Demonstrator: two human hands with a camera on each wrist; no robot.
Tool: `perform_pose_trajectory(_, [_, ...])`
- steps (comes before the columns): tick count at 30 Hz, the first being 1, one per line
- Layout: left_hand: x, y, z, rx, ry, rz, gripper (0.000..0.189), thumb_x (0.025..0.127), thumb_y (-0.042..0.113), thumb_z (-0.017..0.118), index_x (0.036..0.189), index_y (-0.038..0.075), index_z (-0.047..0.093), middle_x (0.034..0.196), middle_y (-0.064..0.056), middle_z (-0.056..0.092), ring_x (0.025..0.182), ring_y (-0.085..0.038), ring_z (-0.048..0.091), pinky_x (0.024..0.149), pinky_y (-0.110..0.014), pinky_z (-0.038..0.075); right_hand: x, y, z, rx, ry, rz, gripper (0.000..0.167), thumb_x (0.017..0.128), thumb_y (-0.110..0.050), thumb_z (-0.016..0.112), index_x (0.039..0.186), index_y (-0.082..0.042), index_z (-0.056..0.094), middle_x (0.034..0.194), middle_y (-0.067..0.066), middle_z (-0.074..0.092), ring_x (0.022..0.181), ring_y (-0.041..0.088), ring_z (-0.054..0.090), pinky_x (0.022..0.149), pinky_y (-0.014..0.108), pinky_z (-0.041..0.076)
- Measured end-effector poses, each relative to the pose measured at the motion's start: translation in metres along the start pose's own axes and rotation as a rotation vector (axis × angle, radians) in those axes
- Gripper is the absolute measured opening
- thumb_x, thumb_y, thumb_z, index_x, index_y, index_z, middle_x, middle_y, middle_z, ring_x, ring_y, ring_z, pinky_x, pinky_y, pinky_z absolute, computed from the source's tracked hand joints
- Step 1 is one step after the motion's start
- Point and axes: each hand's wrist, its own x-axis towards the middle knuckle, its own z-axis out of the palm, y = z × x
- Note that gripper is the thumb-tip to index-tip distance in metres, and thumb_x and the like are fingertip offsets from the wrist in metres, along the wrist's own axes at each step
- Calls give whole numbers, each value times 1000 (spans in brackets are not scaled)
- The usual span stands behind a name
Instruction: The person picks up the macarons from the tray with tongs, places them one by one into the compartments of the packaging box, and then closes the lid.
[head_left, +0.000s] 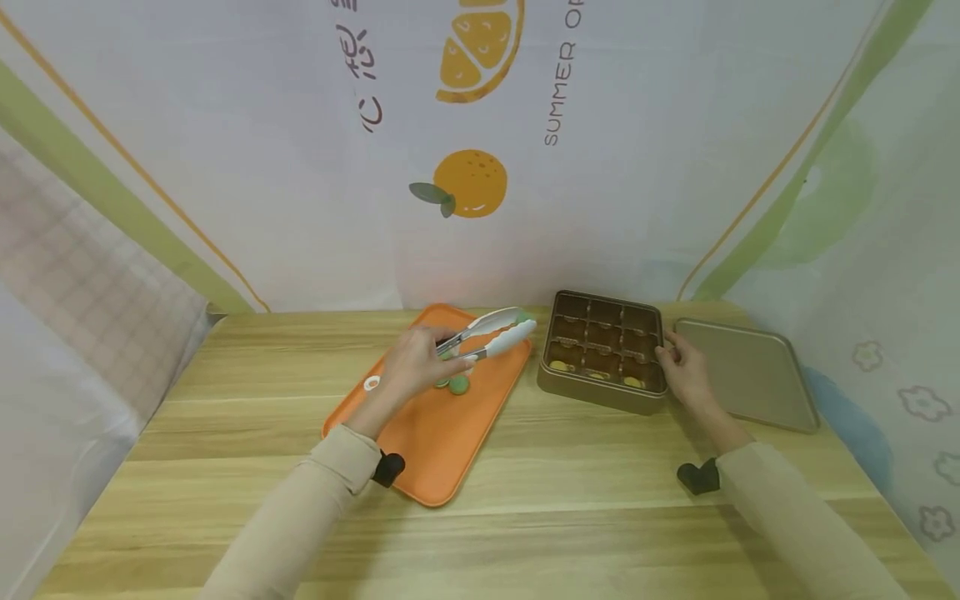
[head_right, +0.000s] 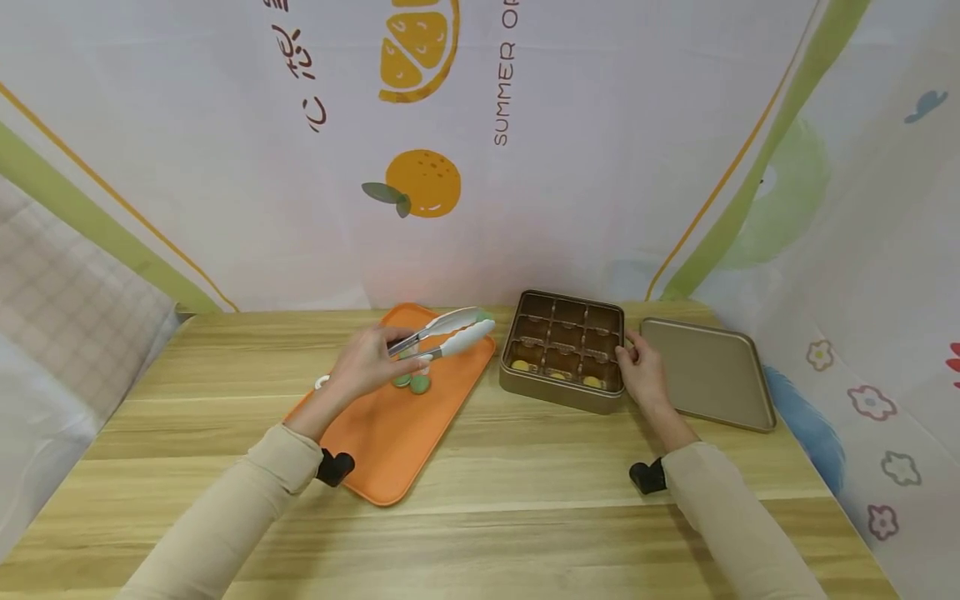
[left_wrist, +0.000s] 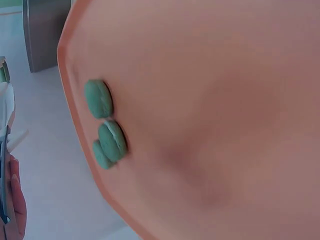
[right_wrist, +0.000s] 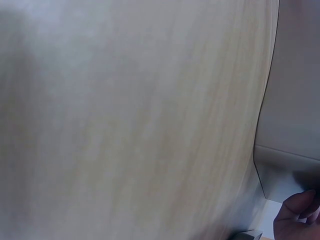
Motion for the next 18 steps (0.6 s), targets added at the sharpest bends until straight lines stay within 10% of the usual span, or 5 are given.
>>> perform_pose_trajectory(11, [11,15,12,-6,-21,25,47,76,39,77,117,18,67,97,-1,66,53,-12,37,46,-24,26,1,3,2,-15,14,-2,42,97,-8,46,132,15,41,71,3,45,52,1,35,46,19,34])
perform_pose_trajectory(18, [15,23,17,-4,-25,33,48,76,39,77,117,16,67,73,1,57,49,-11,28,44,-24,23,1,3,2,-25,22,-8,41,97,-6,46,131,15,41,72,6,46,54,1,37,48,19,35])
